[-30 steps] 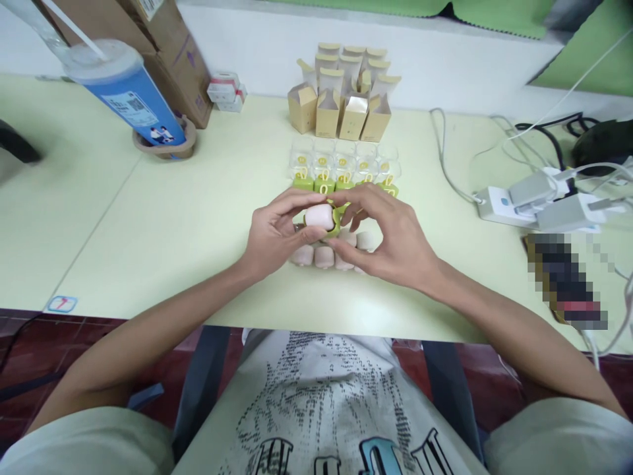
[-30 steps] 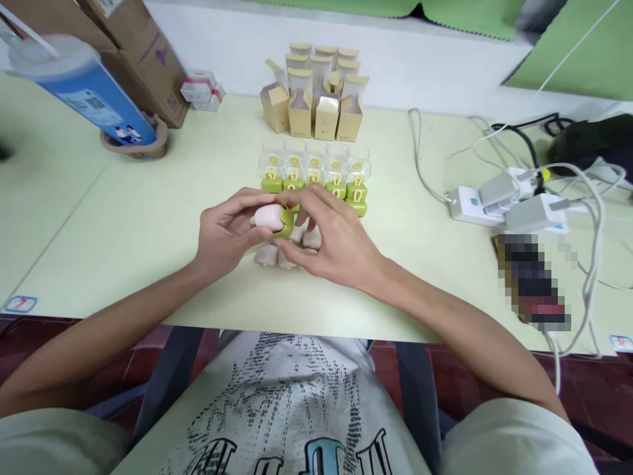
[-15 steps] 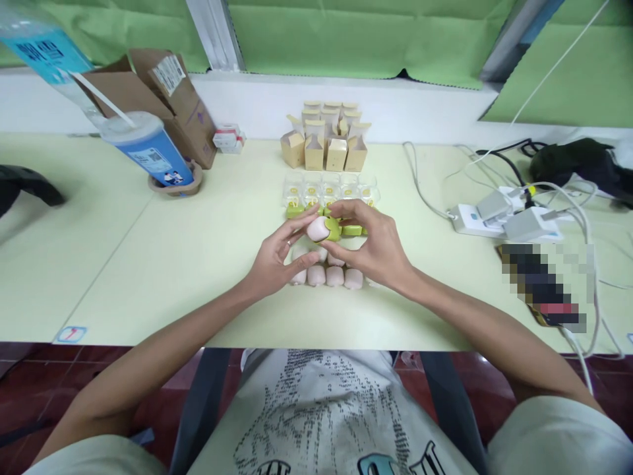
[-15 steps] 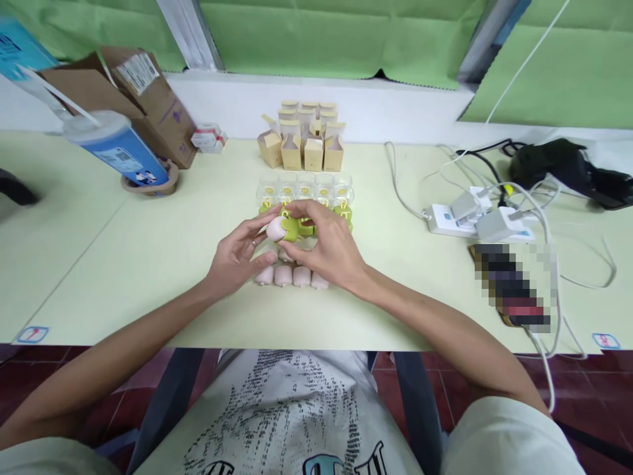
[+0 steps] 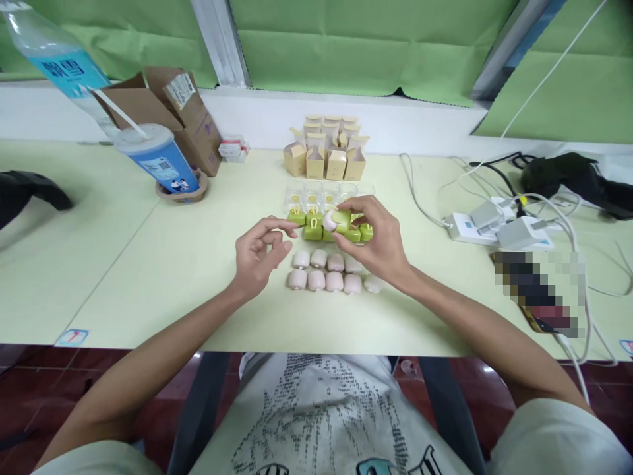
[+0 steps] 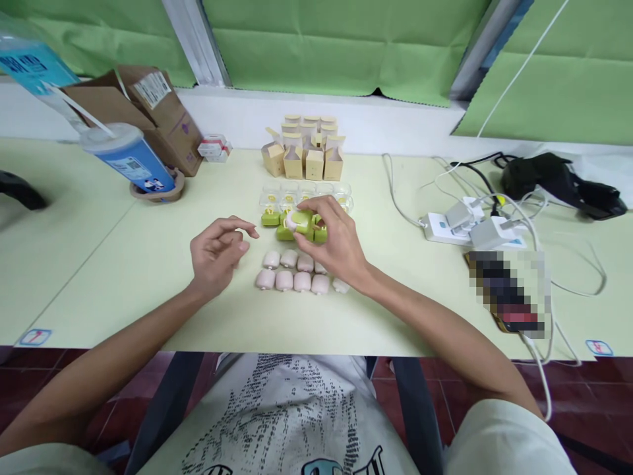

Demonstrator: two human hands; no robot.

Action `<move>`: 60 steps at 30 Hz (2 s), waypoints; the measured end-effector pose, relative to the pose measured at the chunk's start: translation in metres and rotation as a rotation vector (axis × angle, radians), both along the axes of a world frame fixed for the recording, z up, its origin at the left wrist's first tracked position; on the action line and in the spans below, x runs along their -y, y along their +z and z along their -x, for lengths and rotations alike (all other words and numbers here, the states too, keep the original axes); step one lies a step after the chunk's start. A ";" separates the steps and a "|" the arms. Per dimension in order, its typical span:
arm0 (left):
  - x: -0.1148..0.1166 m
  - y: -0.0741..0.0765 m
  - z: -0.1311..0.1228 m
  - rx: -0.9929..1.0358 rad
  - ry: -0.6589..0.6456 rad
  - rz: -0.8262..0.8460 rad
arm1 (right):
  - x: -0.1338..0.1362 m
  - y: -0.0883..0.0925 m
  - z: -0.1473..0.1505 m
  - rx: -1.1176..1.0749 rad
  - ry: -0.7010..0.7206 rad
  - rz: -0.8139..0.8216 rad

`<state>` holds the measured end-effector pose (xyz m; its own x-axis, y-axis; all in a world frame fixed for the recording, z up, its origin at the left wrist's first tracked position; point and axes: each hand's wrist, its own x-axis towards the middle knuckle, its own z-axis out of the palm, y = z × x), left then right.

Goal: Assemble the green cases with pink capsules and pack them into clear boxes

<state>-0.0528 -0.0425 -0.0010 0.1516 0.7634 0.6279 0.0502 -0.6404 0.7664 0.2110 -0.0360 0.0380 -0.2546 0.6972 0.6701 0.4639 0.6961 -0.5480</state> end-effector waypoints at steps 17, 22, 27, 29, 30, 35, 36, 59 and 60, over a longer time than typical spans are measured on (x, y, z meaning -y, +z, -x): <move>-0.065 -0.019 0.020 -0.910 0.419 -0.314 | -0.009 -0.002 -0.006 -0.112 0.021 0.154; -0.050 -0.001 0.049 -0.981 0.196 -0.402 | -0.026 0.013 -0.010 -0.096 0.064 0.193; -0.033 0.011 0.076 -0.846 0.067 -0.358 | -0.058 0.026 0.020 0.163 0.122 0.150; -0.036 0.014 0.077 -0.730 0.098 -0.273 | -0.067 0.024 0.041 0.291 0.105 0.147; -0.040 0.015 0.077 -0.679 0.134 -0.217 | -0.071 0.022 0.051 0.364 0.088 0.150; -0.073 0.007 0.064 -0.477 0.263 0.160 | -0.076 0.010 0.084 0.634 0.007 0.155; -0.078 0.003 0.061 -0.430 0.265 0.225 | -0.076 0.007 0.086 0.656 -0.002 0.155; -0.070 -0.021 0.050 -0.486 0.166 0.246 | -0.073 -0.003 0.094 0.821 -0.090 0.190; -0.070 -0.021 0.050 -0.491 0.171 0.244 | -0.073 -0.002 0.094 0.827 -0.088 0.188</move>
